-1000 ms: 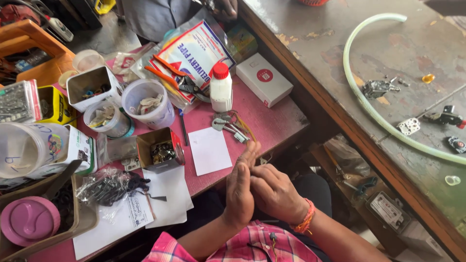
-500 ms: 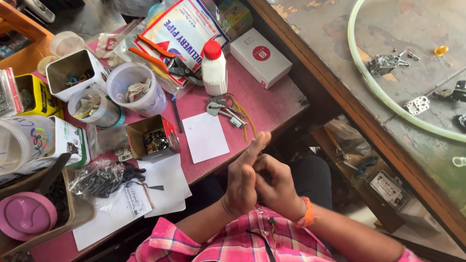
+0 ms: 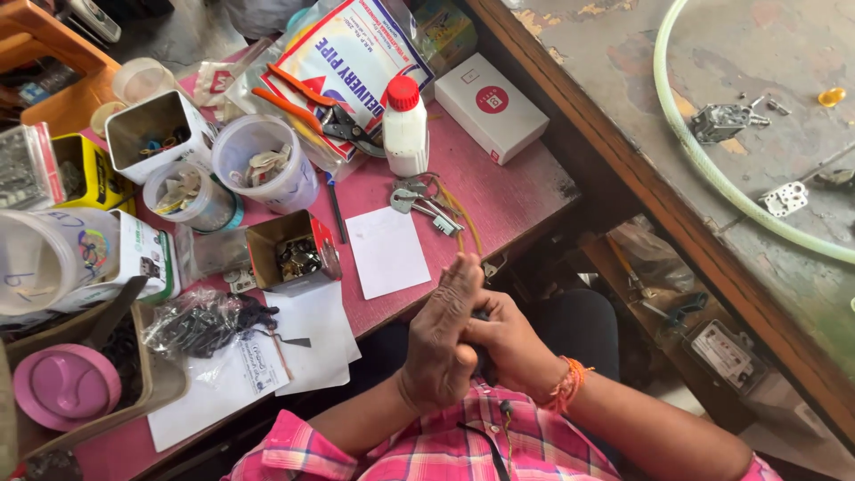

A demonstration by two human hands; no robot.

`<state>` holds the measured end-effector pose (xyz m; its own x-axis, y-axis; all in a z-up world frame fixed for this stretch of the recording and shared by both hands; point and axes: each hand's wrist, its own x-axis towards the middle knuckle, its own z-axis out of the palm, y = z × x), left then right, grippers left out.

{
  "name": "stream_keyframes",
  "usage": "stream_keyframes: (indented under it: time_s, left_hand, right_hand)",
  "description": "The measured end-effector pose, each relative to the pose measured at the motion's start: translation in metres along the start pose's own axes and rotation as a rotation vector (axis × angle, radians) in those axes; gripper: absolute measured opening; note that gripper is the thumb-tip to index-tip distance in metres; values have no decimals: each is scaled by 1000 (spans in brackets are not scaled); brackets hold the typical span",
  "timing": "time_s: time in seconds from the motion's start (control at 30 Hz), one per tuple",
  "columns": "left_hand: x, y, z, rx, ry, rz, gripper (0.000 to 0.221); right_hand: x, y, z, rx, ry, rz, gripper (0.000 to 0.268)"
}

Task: The person sits at a cluttered workbench and assembles small mechanical components by hand, picking parts from boxes and containers, fitting pieces together, and placing assembled parts on the bench. A coworker works on similar parts nearby with a screwdriver.

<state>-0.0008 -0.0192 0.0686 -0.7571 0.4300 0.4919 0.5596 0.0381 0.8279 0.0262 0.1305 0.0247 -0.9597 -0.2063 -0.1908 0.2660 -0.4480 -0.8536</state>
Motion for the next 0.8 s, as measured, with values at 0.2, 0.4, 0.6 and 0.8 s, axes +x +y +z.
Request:
stream_keyframes:
  time_s: [0.2,0.4,0.6,0.8]
  left_hand:
    - [-11,-21,7,-66,-21,71,79]
    - [-13,-51,14,-785,219,-731,85]
    - [-6,-44,-5,-970,168,-1060,82]
    - [-14,-36,9,-812,129,-1031,83]
  right_hand:
    - [-2,6,7,-210,85,12,12]
    - [-4,-28,10,-1324,-134,-876,30]
    - [-3,-59,12,-1634,-416,-1091,49]
    - [4,-34,2,-1666,-438,-1016,37]
